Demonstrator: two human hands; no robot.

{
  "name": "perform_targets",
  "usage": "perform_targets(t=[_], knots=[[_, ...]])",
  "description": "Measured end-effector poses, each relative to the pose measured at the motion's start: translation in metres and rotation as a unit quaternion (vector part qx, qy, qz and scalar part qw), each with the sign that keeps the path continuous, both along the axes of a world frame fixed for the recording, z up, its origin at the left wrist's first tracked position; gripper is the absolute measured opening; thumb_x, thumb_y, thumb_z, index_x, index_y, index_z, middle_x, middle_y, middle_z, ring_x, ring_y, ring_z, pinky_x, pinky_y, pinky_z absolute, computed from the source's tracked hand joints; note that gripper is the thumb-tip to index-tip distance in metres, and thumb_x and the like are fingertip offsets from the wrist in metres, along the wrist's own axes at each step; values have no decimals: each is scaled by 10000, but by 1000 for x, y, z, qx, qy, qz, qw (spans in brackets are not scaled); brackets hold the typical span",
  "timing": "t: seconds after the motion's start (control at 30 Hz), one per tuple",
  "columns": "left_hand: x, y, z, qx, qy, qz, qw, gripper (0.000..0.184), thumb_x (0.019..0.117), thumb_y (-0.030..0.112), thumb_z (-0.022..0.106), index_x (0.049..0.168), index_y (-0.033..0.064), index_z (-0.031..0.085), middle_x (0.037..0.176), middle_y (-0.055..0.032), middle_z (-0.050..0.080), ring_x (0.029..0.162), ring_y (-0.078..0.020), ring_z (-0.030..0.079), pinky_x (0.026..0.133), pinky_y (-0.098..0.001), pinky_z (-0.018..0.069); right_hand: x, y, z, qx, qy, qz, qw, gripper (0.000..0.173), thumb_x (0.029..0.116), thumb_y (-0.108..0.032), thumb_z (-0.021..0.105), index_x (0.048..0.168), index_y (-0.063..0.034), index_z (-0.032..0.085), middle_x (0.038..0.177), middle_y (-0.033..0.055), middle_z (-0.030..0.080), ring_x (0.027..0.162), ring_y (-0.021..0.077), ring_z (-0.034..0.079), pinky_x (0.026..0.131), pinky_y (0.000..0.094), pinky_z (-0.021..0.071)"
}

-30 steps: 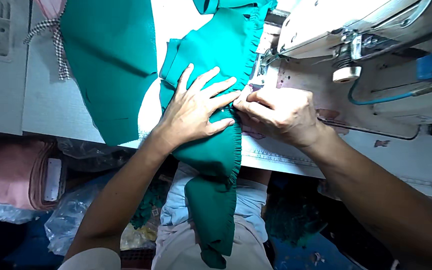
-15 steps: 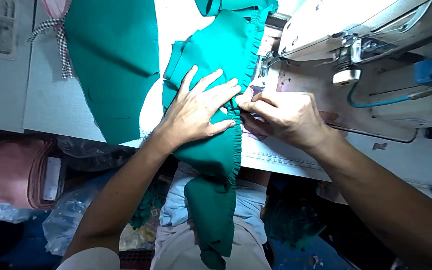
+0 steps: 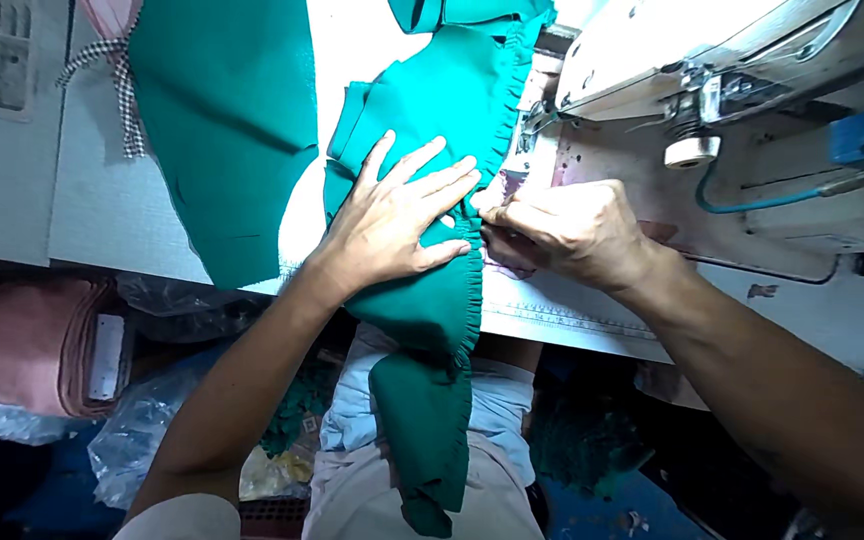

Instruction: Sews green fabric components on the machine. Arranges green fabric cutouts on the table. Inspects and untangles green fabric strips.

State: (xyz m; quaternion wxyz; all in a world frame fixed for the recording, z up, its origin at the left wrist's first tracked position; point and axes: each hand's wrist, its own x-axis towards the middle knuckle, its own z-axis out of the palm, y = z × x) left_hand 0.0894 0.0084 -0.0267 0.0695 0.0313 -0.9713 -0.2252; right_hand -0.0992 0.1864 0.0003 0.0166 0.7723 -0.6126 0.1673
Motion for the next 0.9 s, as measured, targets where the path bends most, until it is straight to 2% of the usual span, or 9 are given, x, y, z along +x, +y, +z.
perform_targets(t=[0.17,0.23,0.4,0.5,0.6,0.7,0.77,0.83,0.9], knots=[[-1,-1,1,-2,-5,-4,1000,720,965,673,472,1540,241,502,1593,74,469,1552,-236,292,1238,-651,87,5,-2,7,19,10,-13,1000,228,1016,-143,579,1164,-51,725,945,161,702,681,319,668,503,429,474],[0,0,1,-1,-2,-4,1000,725,960,674,481,1537,235,506,1590,69,473,1549,-237,297,1236,-653,88,6,-5,9,21,9,-10,1000,230,1017,-152,571,1163,-54,719,970,167,702,687,327,668,502,434,477],[0,0,1,-4,0,-2,1000,725,960,677,475,1537,240,506,1587,75,476,1549,-233,297,1238,-653,86,3,-7,1,4,0,17,1000,193,1014,-131,576,1101,-50,728,826,135,664,625,303,628,474,417,431],[0,0,1,-6,-2,-4,1000,725,959,677,476,1541,244,501,1593,77,468,1551,-237,293,1236,-659,86,5,-2,-1,4,-10,-9,1000,191,1005,-130,593,1086,-54,749,853,134,704,631,291,653,482,414,454],[1,0,1,-9,1,-3,1000,741,949,688,483,1542,243,498,1593,78,468,1551,-234,292,1237,-654,90,9,-3,4,11,5,-19,1000,211,1015,-162,573,1116,-52,722,847,145,651,614,303,619,471,419,430],[0,0,1,-11,-1,-5,1000,757,944,696,478,1546,237,493,1595,75,465,1553,-233,288,1237,-652,85,9,-7,8,14,17,-3,1000,224,1018,-177,568,1138,-59,715,885,145,660,647,308,632,484,419,445],[0,0,1,-9,0,-7,1000,766,942,697,481,1545,226,495,1594,68,468,1552,-235,291,1236,-657,79,9,-9,6,12,15,9,1000,192,1021,-159,572,1099,-63,720,861,128,678,646,301,636,494,420,448],[0,0,1,-11,-1,-5,1000,785,936,706,482,1551,220,485,1600,64,461,1551,-234,294,1237,-655,80,10,-8,2,4,14,5,1000,171,1010,-139,575,1056,-60,719,813,121,665,597,295,617,458,420,417],[0,0,1,-12,2,0,1000,826,923,729,484,1576,225,443,1623,40,429,1551,-237,292,1240,-649,89,11,-2,3,7,15,-24,1000,179,1013,-142,570,1063,-52,716,799,128,640,579,297,605,446,421,409]])
